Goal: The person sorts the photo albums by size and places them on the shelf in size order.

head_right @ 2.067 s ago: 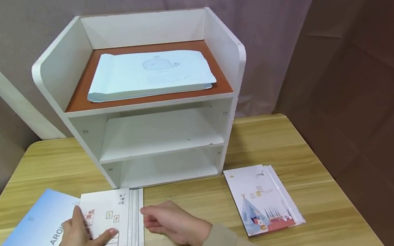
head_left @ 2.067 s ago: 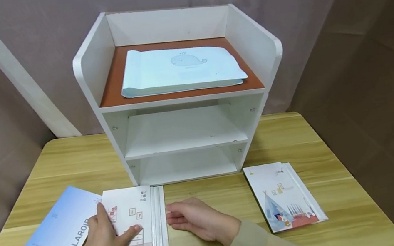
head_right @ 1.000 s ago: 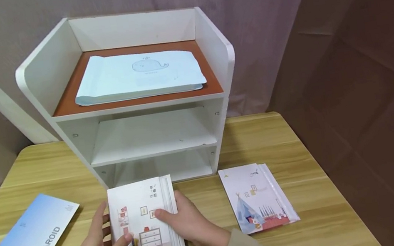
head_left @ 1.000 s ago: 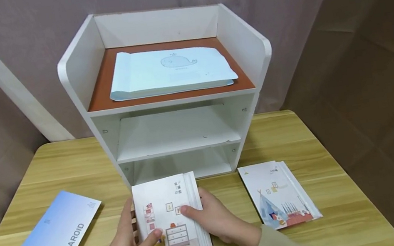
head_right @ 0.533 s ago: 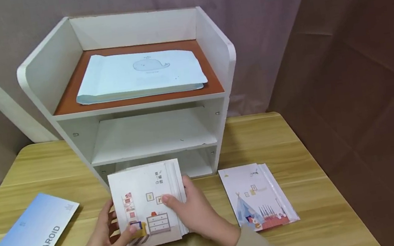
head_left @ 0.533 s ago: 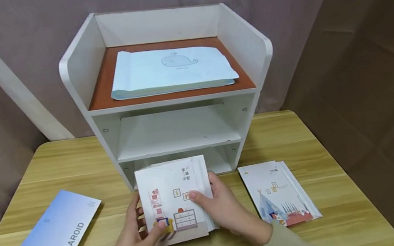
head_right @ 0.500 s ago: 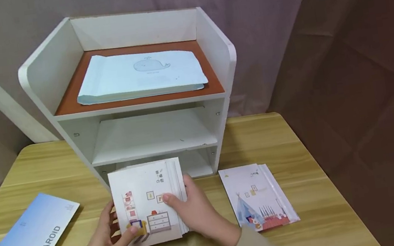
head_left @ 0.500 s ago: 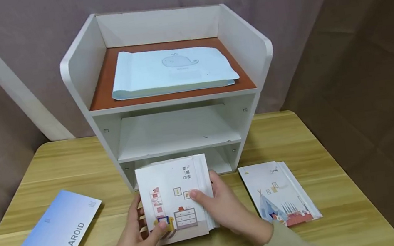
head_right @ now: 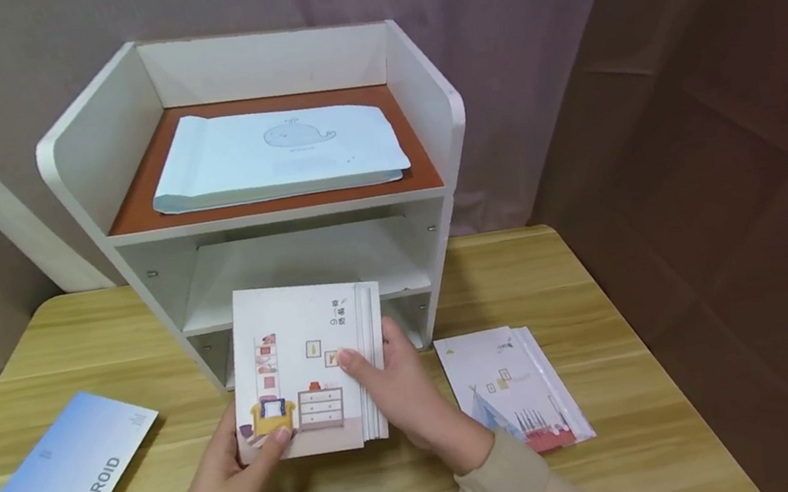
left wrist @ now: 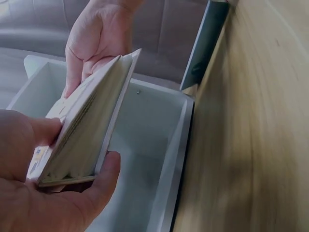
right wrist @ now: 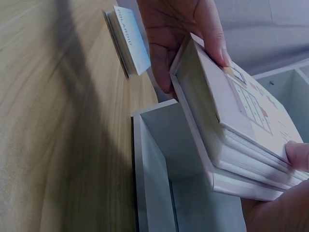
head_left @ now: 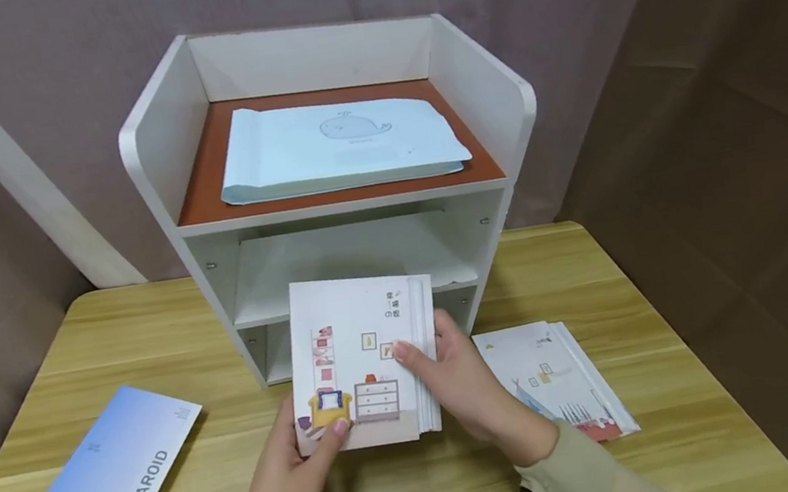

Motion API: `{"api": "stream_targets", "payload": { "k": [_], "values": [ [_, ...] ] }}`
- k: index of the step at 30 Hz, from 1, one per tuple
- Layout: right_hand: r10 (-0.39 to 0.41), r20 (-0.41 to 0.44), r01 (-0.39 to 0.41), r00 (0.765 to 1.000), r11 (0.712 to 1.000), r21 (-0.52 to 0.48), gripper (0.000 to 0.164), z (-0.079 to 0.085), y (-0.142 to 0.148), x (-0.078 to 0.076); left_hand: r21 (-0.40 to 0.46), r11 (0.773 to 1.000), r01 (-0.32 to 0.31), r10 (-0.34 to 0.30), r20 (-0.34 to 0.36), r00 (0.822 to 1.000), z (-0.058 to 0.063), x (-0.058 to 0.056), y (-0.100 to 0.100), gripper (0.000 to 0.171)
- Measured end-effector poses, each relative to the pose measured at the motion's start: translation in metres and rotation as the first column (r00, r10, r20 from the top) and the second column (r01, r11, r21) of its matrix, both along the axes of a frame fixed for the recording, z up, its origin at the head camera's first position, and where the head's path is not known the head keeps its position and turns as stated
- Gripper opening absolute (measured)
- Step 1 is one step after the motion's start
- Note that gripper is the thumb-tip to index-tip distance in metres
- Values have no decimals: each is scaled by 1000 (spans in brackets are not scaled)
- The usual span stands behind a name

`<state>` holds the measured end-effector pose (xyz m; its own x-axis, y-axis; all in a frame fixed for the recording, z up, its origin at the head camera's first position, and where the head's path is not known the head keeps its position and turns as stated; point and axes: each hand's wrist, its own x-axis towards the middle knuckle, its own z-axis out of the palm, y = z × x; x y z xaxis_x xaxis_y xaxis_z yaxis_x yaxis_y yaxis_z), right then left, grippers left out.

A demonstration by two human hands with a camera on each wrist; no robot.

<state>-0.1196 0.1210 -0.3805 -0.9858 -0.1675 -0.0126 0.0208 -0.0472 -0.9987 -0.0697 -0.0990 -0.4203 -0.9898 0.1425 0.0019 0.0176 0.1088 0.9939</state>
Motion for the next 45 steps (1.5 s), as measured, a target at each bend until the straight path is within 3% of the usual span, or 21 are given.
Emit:
{"api": "stream_targets", "payload": {
  "k": [15,24,31,38,41,45],
  "values": [
    [8,6,-9,1000,998,63,49,-2,2,-8,18,998,-56,56,-16,998,1,-4,8,47],
    [111,13,-111,994,982,156,77,-3,-1,-4,83,992,-97,102,-55,993,5,-6,0,46],
    [199,-49,-182,979,954,237,110,-8,-7,4,106,982,-158,165,-57,985,13,-10,-6,50],
    [239,-83,-211,967,943,256,107,-10,-14,8,92,962,-257,264,-68,962,19,-11,-10,52],
    [230,-90,-200,969,945,257,102,-6,-17,9,85,969,-233,240,-79,968,25,-11,-14,58],
    [211,-94,-186,973,957,222,96,10,-21,13,88,987,-136,145,-111,983,34,-11,-23,73]
  ]
}}
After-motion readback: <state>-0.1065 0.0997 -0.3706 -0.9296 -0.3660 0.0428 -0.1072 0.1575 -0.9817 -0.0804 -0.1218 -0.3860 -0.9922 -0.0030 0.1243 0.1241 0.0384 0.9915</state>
